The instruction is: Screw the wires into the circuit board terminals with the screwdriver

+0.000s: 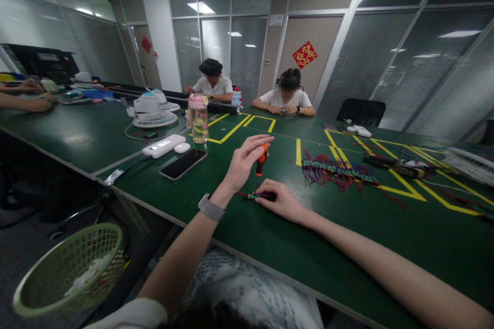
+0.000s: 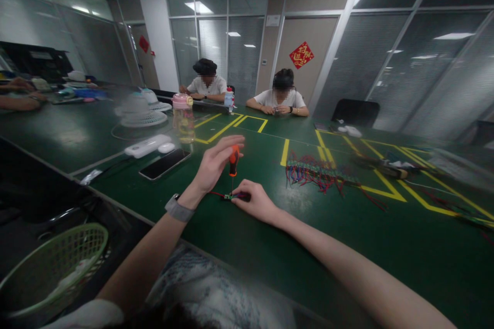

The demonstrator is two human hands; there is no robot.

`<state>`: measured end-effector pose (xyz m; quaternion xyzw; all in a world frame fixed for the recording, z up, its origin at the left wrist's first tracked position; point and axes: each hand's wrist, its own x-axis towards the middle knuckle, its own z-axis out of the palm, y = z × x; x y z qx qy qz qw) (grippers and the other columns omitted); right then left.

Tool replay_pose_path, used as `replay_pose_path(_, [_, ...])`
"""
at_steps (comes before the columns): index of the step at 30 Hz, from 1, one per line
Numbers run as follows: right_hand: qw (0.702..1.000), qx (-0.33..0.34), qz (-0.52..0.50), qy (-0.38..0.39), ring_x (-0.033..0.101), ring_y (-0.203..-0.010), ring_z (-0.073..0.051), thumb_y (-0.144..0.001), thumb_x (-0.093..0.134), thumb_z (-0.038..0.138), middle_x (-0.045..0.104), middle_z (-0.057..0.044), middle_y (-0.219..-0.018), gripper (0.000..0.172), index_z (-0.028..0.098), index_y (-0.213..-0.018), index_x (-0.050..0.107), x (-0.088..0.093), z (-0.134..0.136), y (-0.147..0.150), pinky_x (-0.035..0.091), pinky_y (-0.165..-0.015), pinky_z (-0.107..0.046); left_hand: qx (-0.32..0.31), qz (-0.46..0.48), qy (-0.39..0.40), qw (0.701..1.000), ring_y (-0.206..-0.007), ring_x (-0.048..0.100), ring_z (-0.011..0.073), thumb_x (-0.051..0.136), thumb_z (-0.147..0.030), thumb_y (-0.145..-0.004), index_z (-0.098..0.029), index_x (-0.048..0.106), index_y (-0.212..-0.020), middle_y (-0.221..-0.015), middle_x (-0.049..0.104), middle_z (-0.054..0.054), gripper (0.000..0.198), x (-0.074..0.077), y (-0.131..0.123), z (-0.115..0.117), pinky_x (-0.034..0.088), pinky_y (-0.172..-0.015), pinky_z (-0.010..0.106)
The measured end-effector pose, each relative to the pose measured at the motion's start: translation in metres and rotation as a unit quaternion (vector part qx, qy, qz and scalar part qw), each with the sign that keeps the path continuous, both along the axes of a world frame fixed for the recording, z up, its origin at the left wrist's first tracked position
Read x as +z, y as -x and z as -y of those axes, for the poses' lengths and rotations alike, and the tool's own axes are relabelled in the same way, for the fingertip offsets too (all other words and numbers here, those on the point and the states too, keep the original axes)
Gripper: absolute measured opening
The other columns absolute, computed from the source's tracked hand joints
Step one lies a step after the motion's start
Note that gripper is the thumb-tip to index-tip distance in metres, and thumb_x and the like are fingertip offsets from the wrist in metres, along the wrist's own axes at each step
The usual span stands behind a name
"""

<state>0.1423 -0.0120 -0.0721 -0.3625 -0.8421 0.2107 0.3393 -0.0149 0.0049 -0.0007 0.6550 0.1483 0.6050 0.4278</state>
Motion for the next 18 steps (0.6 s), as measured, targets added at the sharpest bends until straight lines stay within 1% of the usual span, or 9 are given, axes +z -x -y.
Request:
replay_pose_path(2, [1.000,0.001,0.000,0.002,0.060,-0.075,-0.016,-0.079,0.064,0.017,0.063,-0.005,-0.082,0.008,0.015,-0.084,0.070,-0.0004,-0.0002,-0.0001,0.048,-0.069,-0.028,-0.040,0.010,0.024,0.999,-0.098,0.062,0.0197,0.053,-0.031,-0.088,-0.020,0.064,-0.114,-0.118,0.060,0.009,0.031,-0.0003,-0.0005,-0.0005,0.053,-0.079,0.032])
replay_pose_path(3, [1.000,0.002,-0.001,0.003,0.060,-0.075,-0.015,-0.079,0.064,0.018,0.063,-0.005,-0.083,0.009,0.015,-0.084,0.070,-0.0005,-0.0003,-0.0002,0.048,-0.069,-0.028,-0.038,0.008,0.029,0.999,-0.092,0.063,0.0187,0.055,-0.031,-0.087,-0.020,0.064,-0.114,-0.111,0.063,0.009,0.031,-0.0003,-0.0006,-0.0006,0.054,-0.076,0.032])
replay_pose_path(6, [1.000,0.001,-0.003,0.005,0.060,-0.075,-0.015,-0.079,0.064,0.019,0.063,-0.005,-0.083,0.010,0.016,-0.085,0.071,-0.0006,-0.0001,-0.0004,0.049,-0.069,-0.028,0.043,-0.015,0.000,0.999,-0.079,0.061,0.0132,0.068,-0.028,-0.077,-0.018,0.069,-0.099,-0.092,0.064,0.004,0.024,0.0004,0.0007,-0.0007,0.051,-0.072,0.026])
replay_pose_path(9, [1.000,0.001,-0.004,0.006,0.060,-0.075,-0.015,-0.079,0.064,0.019,0.062,-0.005,-0.083,0.010,0.016,-0.086,0.071,-0.0004,0.0000,-0.0005,0.049,-0.069,-0.028,0.106,-0.040,-0.035,0.993,-0.086,0.057,0.0131,0.070,-0.029,-0.075,-0.019,0.071,-0.091,-0.096,0.060,0.004,0.019,0.0004,0.0022,-0.0013,0.048,-0.075,0.024])
replay_pose_path(10, [1.000,0.002,-0.004,0.005,0.060,-0.075,-0.015,-0.079,0.064,0.019,0.062,-0.005,-0.083,0.009,0.016,-0.085,0.071,-0.0003,0.0001,-0.0004,0.049,-0.069,-0.028,0.104,-0.042,-0.036,0.993,-0.093,0.057,0.0146,0.066,-0.030,-0.078,-0.020,0.071,-0.094,-0.102,0.059,0.005,0.019,0.0001,0.0022,-0.0016,0.047,-0.078,0.024])
replay_pose_path(12, [1.000,0.004,-0.004,0.003,0.060,-0.074,-0.015,-0.079,0.064,0.018,0.063,-0.004,-0.083,0.009,0.016,-0.084,0.070,0.0002,0.0002,-0.0004,0.049,-0.069,-0.028,0.059,-0.030,-0.018,0.998,-0.103,0.056,0.0177,0.054,-0.031,-0.086,-0.021,0.069,-0.105,-0.116,0.057,0.007,0.026,-0.0007,0.0012,-0.0019,0.048,-0.082,0.026])
replay_pose_path(15, [1.000,0.003,-0.003,0.001,0.060,-0.074,-0.015,-0.079,0.064,0.019,0.063,-0.005,-0.083,0.009,0.016,-0.085,0.070,0.0008,0.0004,-0.0003,0.049,-0.068,-0.028,-0.018,-0.009,0.025,0.999,-0.095,0.061,0.0184,0.048,-0.032,-0.090,-0.020,0.061,-0.118,-0.116,0.060,0.009,0.034,-0.0012,-0.0005,-0.0013,0.051,-0.077,0.030])
replay_pose_path(16, [1.000,0.003,-0.003,0.001,0.060,-0.074,-0.015,-0.079,0.064,0.019,0.063,-0.005,-0.083,0.009,0.016,-0.085,0.070,0.0007,0.0004,-0.0003,0.049,-0.069,-0.028,-0.015,-0.012,0.031,0.999,-0.088,0.061,0.0167,0.051,-0.032,-0.088,-0.020,0.061,-0.119,-0.109,0.063,0.008,0.034,-0.0011,-0.0006,-0.0011,0.052,-0.074,0.029])
replay_pose_path(18, [1.000,0.001,-0.001,-0.001,0.060,-0.076,-0.016,-0.079,0.065,0.019,0.063,-0.005,-0.083,0.009,0.016,-0.085,0.071,0.0002,0.0001,-0.0003,0.049,-0.069,-0.028,0.035,-0.031,0.012,0.999,-0.079,0.059,0.0132,0.061,-0.031,-0.082,-0.019,0.064,-0.112,-0.097,0.064,0.006,0.033,-0.0009,0.0002,-0.0009,0.050,-0.072,0.026])
